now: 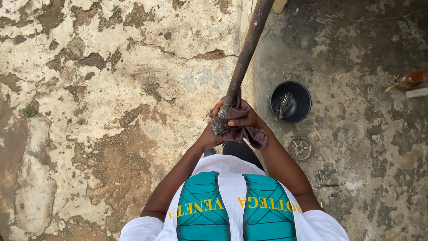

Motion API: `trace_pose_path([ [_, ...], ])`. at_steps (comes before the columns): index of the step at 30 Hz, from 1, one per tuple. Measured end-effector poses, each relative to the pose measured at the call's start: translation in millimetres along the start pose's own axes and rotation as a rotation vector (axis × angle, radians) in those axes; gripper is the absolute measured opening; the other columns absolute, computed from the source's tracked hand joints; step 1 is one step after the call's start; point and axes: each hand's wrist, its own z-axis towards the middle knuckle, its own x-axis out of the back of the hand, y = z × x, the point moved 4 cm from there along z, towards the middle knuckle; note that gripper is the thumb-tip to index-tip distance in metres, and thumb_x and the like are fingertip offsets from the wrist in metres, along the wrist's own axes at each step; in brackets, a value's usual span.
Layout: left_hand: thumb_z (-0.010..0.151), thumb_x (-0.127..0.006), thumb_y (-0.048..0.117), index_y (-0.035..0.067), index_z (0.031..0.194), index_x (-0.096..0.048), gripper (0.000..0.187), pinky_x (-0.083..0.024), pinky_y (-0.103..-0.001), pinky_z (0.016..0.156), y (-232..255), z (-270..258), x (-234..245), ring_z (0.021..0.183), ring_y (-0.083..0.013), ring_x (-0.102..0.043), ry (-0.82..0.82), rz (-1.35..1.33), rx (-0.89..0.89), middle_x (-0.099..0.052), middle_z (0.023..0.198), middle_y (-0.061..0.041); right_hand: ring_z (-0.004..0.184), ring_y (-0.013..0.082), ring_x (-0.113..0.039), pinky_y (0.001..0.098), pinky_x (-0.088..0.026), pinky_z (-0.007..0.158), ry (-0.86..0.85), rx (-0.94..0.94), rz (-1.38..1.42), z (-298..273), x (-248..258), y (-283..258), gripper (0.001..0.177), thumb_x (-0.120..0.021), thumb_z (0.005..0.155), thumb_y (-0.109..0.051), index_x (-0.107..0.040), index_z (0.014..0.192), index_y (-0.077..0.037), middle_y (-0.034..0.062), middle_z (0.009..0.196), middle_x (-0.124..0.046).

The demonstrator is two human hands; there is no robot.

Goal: Cleaning and inspecting appliance parts, such as a fan shaft and hub, using various hand tools.

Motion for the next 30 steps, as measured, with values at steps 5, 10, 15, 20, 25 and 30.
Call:
trace_pose_path([
  [5, 0.082, -0.073, 0.005, 0.002, 0.097, -0.062, 0.019, -0.037, -0.028, 0.049, -21, 8, -14, 0.05, -0.0084, -0.048, -0.402, -0.418, 0.239, -0.052, 0.062, 0.0, 0.126, 0.0368, -0.064, 0.0564, -0.053, 0.109, -0.052, -0.043, 0.249, 5, -14, -28, 0.074, -0.086, 0.079, -0.001, -0.05, 0.143, -0.007, 0.0219, 0.128, -0.065],
  [10, 0.089, -0.069, 0.0, 0.003, 0.092, -0.06, 0.01, -0.029, -0.028, 0.049, -18, 33, -40, 0.046, -0.0084, -0.039, -0.581, -0.672, 0.324, -0.043, 0.055, 0.0, 0.109, 0.0357, -0.07, 0.0514, -0.059, 0.093, 0.029, -0.125, 0.264, 8, 14, -25, 0.076, -0.084, 0.078, 0.005, -0.049, 0.144, -0.008, 0.0193, 0.118, -0.067],
  [15, 0.087, -0.071, 0.0, 0.003, 0.092, -0.057, 0.015, -0.033, -0.033, 0.047, -39, 78, -35, 0.047, -0.0134, -0.046, 0.008, -0.388, 0.262, -0.048, 0.059, -0.001, 0.106, 0.0157, -0.065, 0.033, -0.057, 0.094, 0.472, 0.029, -0.336, 25, 58, -24, 0.068, -0.088, 0.076, 0.001, -0.053, 0.134, -0.005, 0.0059, 0.114, -0.066],
  [20, 0.093, -0.063, 0.008, -0.002, 0.094, -0.067, 0.011, -0.049, -0.039, 0.06, -34, 100, -25, 0.068, -0.024, -0.069, 0.441, 0.14, 0.035, -0.068, 0.074, -0.014, 0.103, 0.0122, -0.066, 0.0283, -0.056, 0.091, 0.722, 0.029, -0.515, 36, 52, -43, 0.06, -0.091, 0.075, -0.006, -0.056, 0.125, -0.005, 0.0022, 0.112, -0.068],
  [25, 0.093, -0.061, 0.013, -0.003, 0.096, -0.07, 0.018, -0.054, -0.04, 0.067, -20, 115, -24, 0.076, -0.0285, -0.074, 0.508, 0.274, -0.002, -0.074, 0.081, -0.021, 0.105, 0.0121, -0.066, 0.0284, -0.056, 0.094, 0.698, 0.081, -0.481, 32, 75, -44, 0.058, -0.091, 0.076, -0.006, -0.058, 0.124, -0.006, 0.001, 0.114, -0.068],
  [30, 0.073, -0.081, 0.012, 0.002, 0.096, -0.072, 0.026, -0.058, -0.039, 0.074, 68, 138, -14, 0.081, -0.0256, -0.074, -0.015, 0.387, 0.126, -0.076, 0.086, -0.012, 0.107, 0.012, -0.065, 0.0294, -0.054, 0.097, 0.585, 0.176, -0.591, 22, 110, -67, 0.068, -0.092, 0.067, -0.001, -0.057, 0.125, -0.006, 0.0032, 0.117, -0.069],
])
